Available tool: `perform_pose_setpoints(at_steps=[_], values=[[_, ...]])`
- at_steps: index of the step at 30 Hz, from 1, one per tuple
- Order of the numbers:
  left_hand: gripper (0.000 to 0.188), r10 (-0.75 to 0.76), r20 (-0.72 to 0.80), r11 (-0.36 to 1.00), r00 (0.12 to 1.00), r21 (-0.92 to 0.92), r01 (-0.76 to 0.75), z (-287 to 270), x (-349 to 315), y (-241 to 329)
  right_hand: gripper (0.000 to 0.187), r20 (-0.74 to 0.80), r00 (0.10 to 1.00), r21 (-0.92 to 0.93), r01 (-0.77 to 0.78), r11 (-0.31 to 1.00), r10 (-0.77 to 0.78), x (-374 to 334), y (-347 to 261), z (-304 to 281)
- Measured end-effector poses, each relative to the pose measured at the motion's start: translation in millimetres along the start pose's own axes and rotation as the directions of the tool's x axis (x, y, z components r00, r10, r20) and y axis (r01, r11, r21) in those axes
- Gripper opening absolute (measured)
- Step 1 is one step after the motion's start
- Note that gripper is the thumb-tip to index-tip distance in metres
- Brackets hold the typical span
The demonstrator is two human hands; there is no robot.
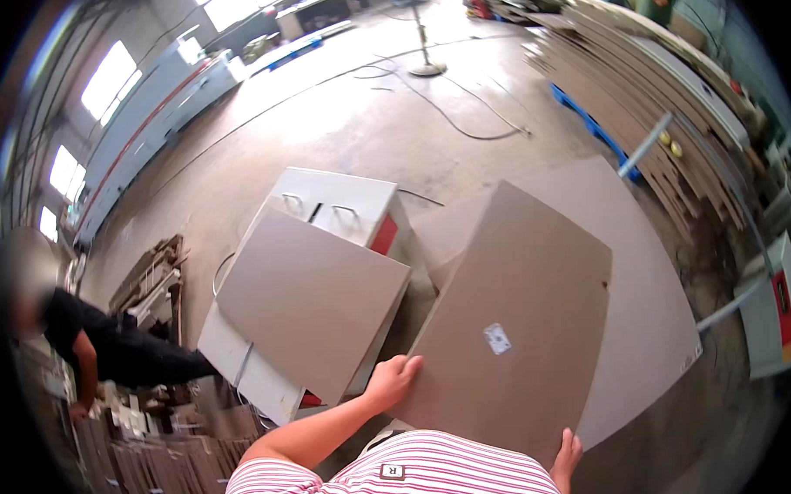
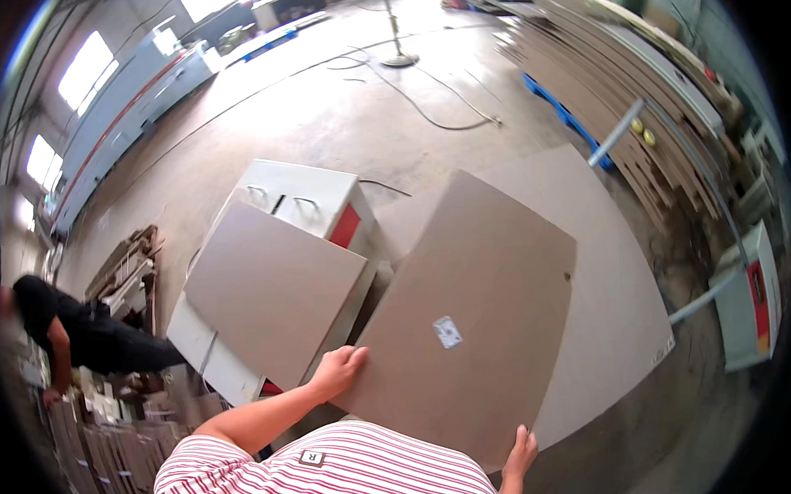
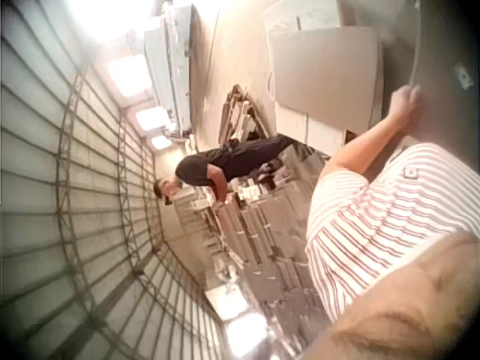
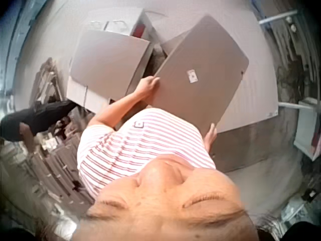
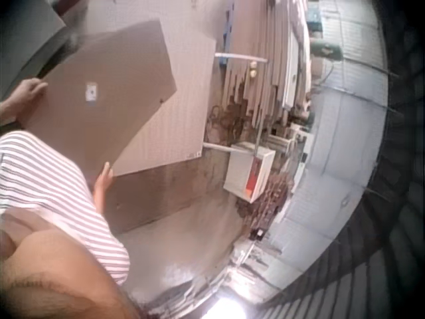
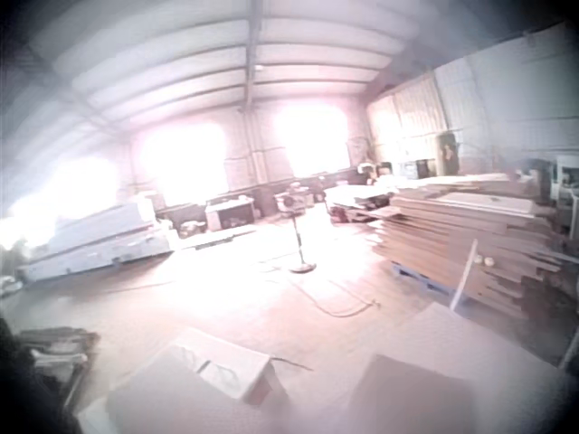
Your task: The person bundles flat cardboard pieces with white plastic straps in a workshop. They place pieces on a table, wrap straps around them, and stack the finished bundles. A coworker assists by handing over pieces and moving stacks.
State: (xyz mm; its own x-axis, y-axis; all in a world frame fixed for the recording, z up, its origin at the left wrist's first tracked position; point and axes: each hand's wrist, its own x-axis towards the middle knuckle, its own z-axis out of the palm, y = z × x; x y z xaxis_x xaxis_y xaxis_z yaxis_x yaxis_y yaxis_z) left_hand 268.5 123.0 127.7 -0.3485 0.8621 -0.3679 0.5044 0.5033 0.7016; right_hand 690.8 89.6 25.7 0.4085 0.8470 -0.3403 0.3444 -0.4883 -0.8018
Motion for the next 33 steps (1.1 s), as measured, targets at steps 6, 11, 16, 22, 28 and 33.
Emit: perform_pose_setpoints(at_steps=[6, 11, 16, 22, 28, 33], values=[[0.058, -0.238, -0.47, 0.948, 0.85, -0.302, 0.099, -41.3, -64.3, -134.9, 0.045, 0.356, 0.82, -0.195, 0.535, 0.822, -0.449, 56.0, -168.1, 108.5], [0.064, -0.58, -0.55, 0.743, 0.601, -0.66, 0.113, -59.4, -113.8, -192.6, 0.05, 0.656, 0.524, -0.141, 0.792, 0.594, -0.543, 21.5, -273.4, 248.5], [0.065, -0.693, -0.527, 0.68, 0.493, -0.705, 0.202, -67.1, -131.8, -272.2, 0.061, 0.818, 0.375, -0.184, 0.889, 0.419, -0.437, 0.4, -290.6, 375.3], [0.061, -0.702, -0.507, 0.703, 0.5, -0.606, 0.373, -80.7, -106.2, -300.0, 0.066, 0.87, 0.356, -0.272, 0.924, 0.269, -0.343, -26.0, -335.7, 461.3], [0.055, -0.686, -0.325, 0.693, 0.651, -0.565, 0.449, -24.3, -74.5, -313.6, 0.078, 0.904, 0.25, -0.259, 0.966, 0.021, -0.346, 55.6, -320.0, 520.8], [0.039, -0.71, -0.291, 0.553, 0.641, -0.794, 0.253, -21.9, -39.6, -298.7, 0.064, 0.936, 0.336, -0.346, 0.837, 0.424, 0.1, 106.3, -318.7, 573.2]])
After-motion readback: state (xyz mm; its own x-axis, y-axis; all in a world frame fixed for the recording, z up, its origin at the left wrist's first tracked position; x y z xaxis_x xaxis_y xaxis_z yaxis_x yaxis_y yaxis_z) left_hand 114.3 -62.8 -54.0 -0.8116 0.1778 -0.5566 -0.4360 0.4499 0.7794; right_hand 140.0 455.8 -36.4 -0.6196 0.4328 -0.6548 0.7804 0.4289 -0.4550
